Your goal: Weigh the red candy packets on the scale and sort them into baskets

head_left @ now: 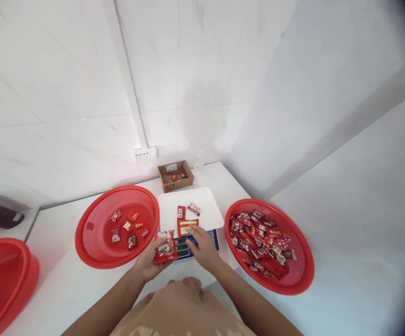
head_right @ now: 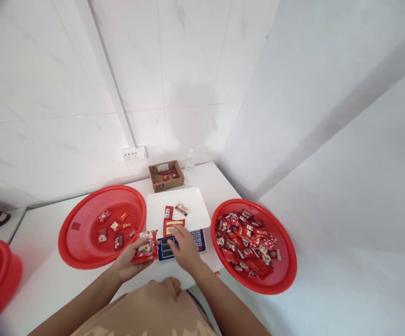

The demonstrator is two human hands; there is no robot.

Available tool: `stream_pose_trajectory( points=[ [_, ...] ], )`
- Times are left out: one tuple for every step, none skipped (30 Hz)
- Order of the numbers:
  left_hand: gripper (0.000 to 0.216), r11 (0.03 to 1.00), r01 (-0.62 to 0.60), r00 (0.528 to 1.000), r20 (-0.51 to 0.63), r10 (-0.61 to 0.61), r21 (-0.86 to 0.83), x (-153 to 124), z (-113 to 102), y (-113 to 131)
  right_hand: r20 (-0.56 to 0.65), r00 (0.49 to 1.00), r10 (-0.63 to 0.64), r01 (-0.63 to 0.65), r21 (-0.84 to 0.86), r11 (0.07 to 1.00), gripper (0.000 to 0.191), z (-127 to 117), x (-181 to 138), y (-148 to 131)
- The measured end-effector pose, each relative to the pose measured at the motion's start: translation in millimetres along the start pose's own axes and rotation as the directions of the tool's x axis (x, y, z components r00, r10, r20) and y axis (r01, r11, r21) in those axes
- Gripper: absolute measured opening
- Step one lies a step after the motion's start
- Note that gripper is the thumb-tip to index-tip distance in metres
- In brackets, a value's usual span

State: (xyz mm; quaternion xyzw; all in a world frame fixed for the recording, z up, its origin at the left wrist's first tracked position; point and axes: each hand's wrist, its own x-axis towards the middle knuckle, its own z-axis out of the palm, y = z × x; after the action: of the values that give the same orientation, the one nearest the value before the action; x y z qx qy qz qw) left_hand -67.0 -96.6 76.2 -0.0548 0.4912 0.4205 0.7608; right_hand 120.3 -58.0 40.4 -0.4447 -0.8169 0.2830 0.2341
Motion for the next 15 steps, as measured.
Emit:
stream_pose_trajectory(
  points=[
    [0.018,1.000,-0.003,1.000,-0.002,0.003,-0.003,-0.9,-1.3,1.0,0.021,0.999,0.034,-0.032,-0.072,0.997,0.037,-2.1,7.3,9.2],
    [0.018,1.000,-0.007,1.000,-0.010,0.007,-0.004,-2.1,-2.3,1.2,0.071,0.996,0.054,-0.044,-0.142,0.989,0.038,-3.4,14.1,17.4],
    [0.018,1.000,-0.009,1.000,-0.026,0.009,-0.002,-3.5,-3.1,0.9,0.131,0.989,0.068,-0.040,-0.200,0.979,0.040,-3.5,20.0,24.1],
    [0.018,1.000,-0.013,0.999,-0.049,0.013,0.004,-4.9,-3.7,0.0,0.185,0.980,0.078,-0.031,-0.244,0.969,0.043,-2.5,24.8,29.2],
    [0.018,1.000,-0.016,0.997,-0.072,0.017,0.012,-6.1,-4.3,-1.1,0.223,0.972,0.080,-0.016,-0.275,0.961,0.046,-0.6,28.7,32.9],
    [0.019,1.000,-0.020,0.996,-0.087,0.021,0.018,-7.1,-5.0,-2.1,0.244,0.967,0.075,0.000,-0.293,0.956,0.048,1.8,31.7,35.5],
    [0.019,1.000,-0.022,0.995,-0.095,0.024,0.022,-7.8,-5.9,-3.0,0.249,0.966,0.065,0.013,-0.300,0.954,0.048,4.3,34.0,37.2],
    [0.020,0.999,-0.025,0.995,-0.097,0.027,0.022,-8.3,-6.9,-3.4,0.243,0.969,0.055,0.019,-0.294,0.956,0.047,6.5,35.9,38.6],
    [0.020,0.999,-0.027,0.995,-0.095,0.029,0.017,-8.6,-8.2,-3.3,0.232,0.972,0.048,0.019,-0.276,0.961,0.046,8.0,37.6,39.9],
    [0.020,1.000,-0.030,0.996,-0.088,0.031,0.009,-8.8,-9.5,-2.9,0.219,0.975,0.046,0.010,-0.246,0.969,0.045,8.7,39.1,41.4],
    [0.020,0.999,-0.032,0.996,-0.081,0.032,0.001,-9.0,-10.9,-2.1,0.207,0.977,0.051,-0.008,-0.206,0.979,0.045,8.5,40.6,43.1],
    [0.019,0.999,-0.036,0.996,-0.079,0.035,-0.007,-9.2,-12.2,-1.2,0.188,0.980,0.066,-0.036,-0.157,0.987,0.045,7.6,42.1,45.3],
    [0.018,0.999,-0.038,0.996,-0.079,0.037,-0.013,-9.4,-13.3,-0.3,0.159,0.983,0.092,-0.076,-0.099,0.992,0.045,6.1,43.8,48.1],
    [0.019,0.999,-0.039,0.996,-0.082,0.037,-0.015,-9.7,-14.3,0.5,0.123,0.984,0.128,-0.125,-0.031,0.992,0.044,4.1,45.8,51.3],
    [0.019,0.999,-0.037,0.995,-0.090,0.036,-0.013,-10.0,-15.0,1.1,0.083,0.981,0.178,-0.182,0.052,0.982,0.043,1.6,48.1,55.2]
  ],
)
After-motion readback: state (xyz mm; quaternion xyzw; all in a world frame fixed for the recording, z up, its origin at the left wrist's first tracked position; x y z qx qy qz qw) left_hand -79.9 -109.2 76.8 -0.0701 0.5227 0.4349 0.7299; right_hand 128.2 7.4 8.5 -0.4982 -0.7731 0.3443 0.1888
